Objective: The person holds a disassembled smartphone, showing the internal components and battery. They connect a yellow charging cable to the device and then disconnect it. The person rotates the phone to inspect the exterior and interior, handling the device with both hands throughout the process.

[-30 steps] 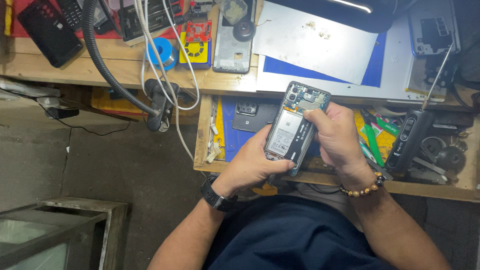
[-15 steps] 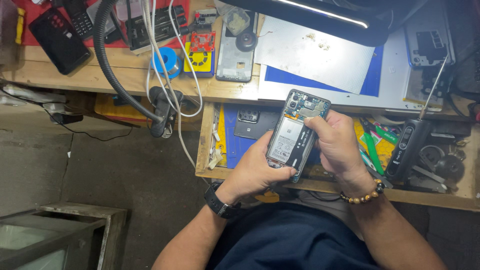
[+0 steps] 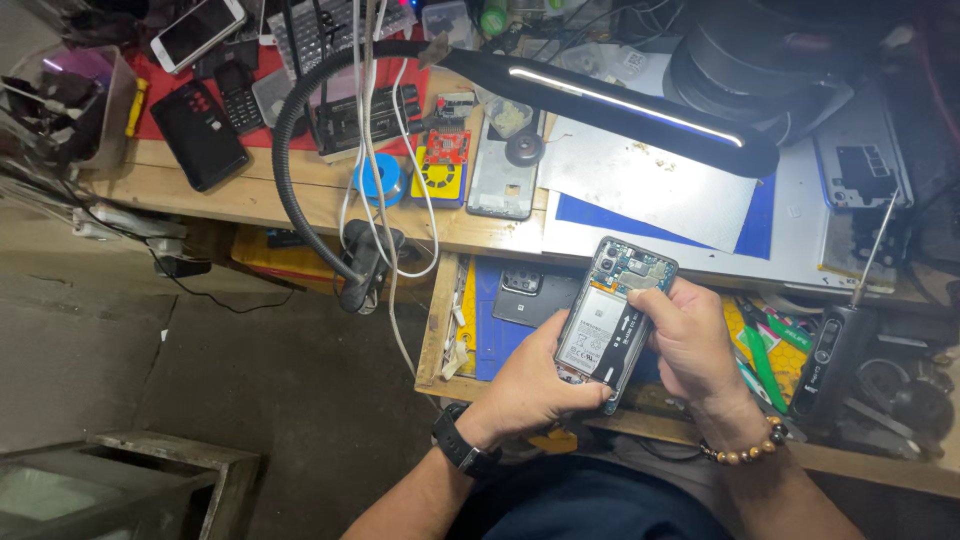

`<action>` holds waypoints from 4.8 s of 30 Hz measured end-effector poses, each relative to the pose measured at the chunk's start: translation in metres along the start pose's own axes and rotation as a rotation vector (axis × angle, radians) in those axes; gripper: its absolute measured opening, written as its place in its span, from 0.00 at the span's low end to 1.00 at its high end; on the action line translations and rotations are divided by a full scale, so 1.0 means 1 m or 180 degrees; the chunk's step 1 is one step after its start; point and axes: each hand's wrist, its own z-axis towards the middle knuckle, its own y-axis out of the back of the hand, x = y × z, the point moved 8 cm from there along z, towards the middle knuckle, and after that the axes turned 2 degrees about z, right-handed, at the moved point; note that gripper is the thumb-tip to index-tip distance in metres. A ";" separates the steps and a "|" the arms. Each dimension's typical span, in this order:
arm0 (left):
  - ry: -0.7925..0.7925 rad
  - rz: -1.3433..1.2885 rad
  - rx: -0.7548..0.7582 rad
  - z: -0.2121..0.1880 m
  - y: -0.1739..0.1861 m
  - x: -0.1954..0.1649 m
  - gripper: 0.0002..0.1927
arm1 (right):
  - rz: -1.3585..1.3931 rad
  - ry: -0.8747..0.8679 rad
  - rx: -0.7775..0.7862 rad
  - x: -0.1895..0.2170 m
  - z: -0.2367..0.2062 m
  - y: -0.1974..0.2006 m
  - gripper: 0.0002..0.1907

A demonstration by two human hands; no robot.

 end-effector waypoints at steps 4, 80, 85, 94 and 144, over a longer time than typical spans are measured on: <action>-0.0021 0.0062 0.0000 0.000 0.001 0.001 0.35 | 0.0025 0.0011 0.0017 0.000 0.000 -0.001 0.11; -0.0346 -0.0038 -0.0478 -0.002 0.006 -0.008 0.31 | -0.0701 -0.0423 0.0567 -0.036 -0.055 0.005 0.11; -0.0402 0.0256 -0.0584 -0.005 0.007 -0.017 0.31 | -0.0682 -0.0565 0.0530 -0.034 -0.054 -0.003 0.10; -0.0421 0.0234 -0.0583 -0.004 0.008 -0.015 0.31 | -0.0544 -0.0304 0.0469 -0.035 -0.054 -0.004 0.11; -0.0298 -0.1703 0.0231 0.001 0.006 0.015 0.26 | -0.0400 -0.0330 0.0466 -0.031 -0.054 0.000 0.10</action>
